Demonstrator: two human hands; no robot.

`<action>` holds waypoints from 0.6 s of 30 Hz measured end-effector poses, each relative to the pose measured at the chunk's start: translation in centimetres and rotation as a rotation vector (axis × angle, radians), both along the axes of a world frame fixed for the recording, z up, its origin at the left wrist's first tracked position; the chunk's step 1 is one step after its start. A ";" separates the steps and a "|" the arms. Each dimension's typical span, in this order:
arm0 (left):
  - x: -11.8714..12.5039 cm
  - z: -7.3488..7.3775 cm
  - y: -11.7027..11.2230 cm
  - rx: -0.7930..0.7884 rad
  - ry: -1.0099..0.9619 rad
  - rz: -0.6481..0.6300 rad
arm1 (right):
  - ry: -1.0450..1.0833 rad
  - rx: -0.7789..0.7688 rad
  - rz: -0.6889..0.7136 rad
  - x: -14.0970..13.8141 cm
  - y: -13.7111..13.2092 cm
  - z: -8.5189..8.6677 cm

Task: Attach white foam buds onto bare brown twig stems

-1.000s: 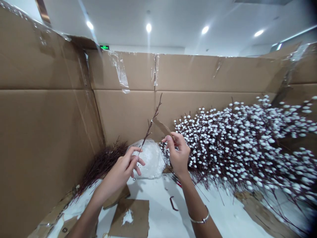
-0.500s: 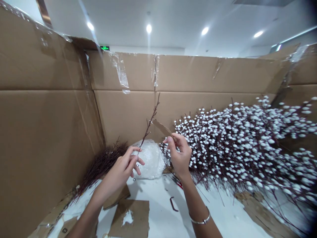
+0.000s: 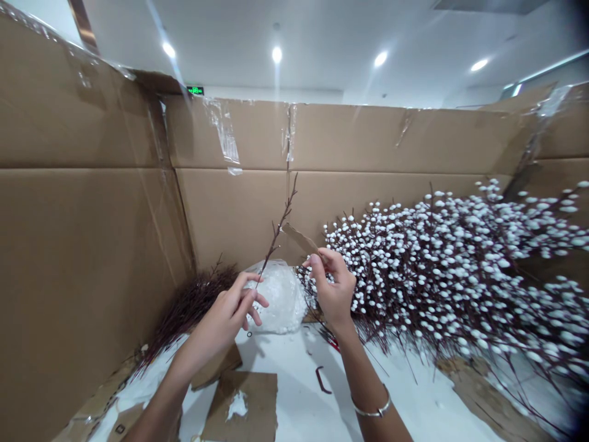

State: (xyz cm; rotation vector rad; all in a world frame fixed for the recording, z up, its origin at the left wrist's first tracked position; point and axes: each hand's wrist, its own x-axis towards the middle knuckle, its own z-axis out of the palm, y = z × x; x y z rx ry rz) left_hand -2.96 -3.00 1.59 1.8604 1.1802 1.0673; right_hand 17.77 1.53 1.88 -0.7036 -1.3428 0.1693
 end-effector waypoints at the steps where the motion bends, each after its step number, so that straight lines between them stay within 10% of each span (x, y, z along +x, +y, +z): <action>1: 0.0 0.0 0.0 0.000 0.002 -0.001 | 0.002 0.000 0.000 0.0 0.0 0.0; 18: -0.1 -0.1 -0.1 -0.009 -0.011 -0.009 | 0.203 -0.049 0.053 0.3 0.0 0.3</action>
